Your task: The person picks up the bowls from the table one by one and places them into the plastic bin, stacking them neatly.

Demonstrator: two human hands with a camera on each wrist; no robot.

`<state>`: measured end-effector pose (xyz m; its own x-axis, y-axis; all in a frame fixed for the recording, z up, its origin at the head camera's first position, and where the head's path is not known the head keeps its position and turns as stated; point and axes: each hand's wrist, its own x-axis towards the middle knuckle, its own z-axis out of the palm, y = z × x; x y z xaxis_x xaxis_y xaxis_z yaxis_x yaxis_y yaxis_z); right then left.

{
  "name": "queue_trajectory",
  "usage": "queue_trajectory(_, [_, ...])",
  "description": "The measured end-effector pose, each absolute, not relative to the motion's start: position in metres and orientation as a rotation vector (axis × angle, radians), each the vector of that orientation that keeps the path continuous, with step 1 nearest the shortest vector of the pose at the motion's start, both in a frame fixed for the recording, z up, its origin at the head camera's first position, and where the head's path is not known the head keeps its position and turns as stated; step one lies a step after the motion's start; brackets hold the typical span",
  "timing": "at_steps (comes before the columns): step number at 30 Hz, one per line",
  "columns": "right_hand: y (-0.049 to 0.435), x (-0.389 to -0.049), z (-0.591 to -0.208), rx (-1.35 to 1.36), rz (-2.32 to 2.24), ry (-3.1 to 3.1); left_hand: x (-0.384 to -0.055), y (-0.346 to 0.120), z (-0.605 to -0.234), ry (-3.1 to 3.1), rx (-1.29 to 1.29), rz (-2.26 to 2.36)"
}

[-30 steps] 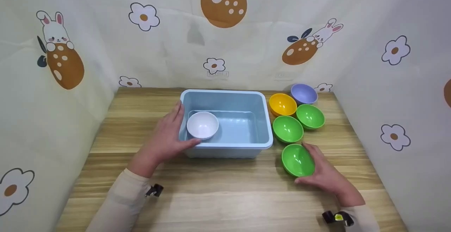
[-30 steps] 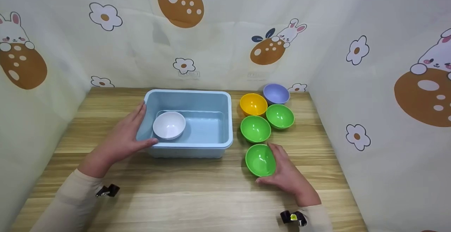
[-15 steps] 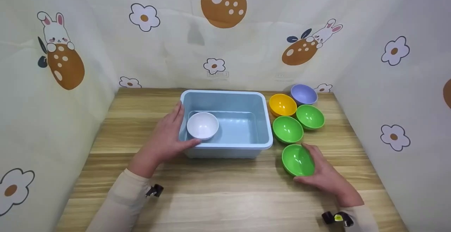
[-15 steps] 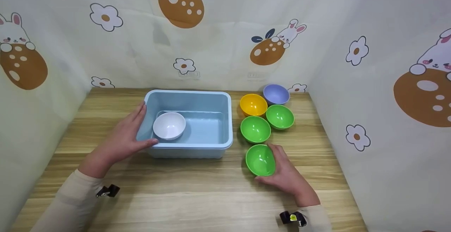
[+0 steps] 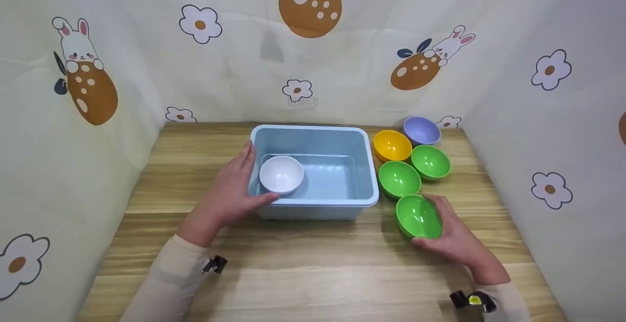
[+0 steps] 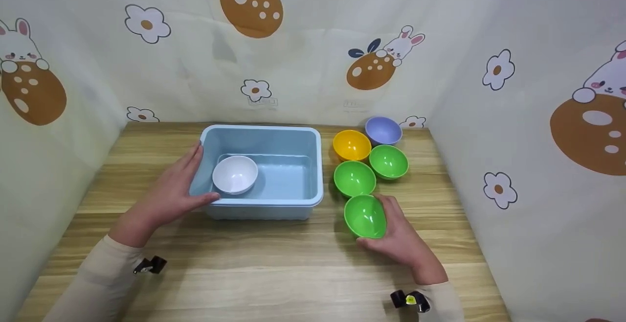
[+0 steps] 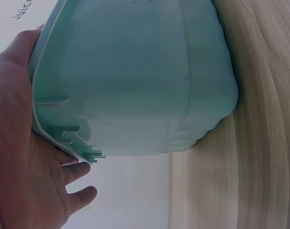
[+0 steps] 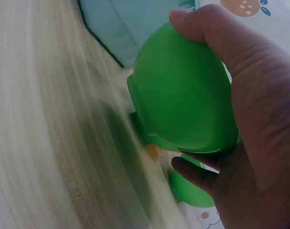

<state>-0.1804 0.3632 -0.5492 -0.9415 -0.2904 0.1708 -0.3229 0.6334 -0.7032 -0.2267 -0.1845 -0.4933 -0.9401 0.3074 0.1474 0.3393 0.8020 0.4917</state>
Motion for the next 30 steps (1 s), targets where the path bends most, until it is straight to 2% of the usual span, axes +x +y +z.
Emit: queue_trajectory(30, [0.33,-0.218,-0.506,0.542,1.288,-2.697,-0.24,-0.184,-0.492,-2.919,-0.522,-0.773])
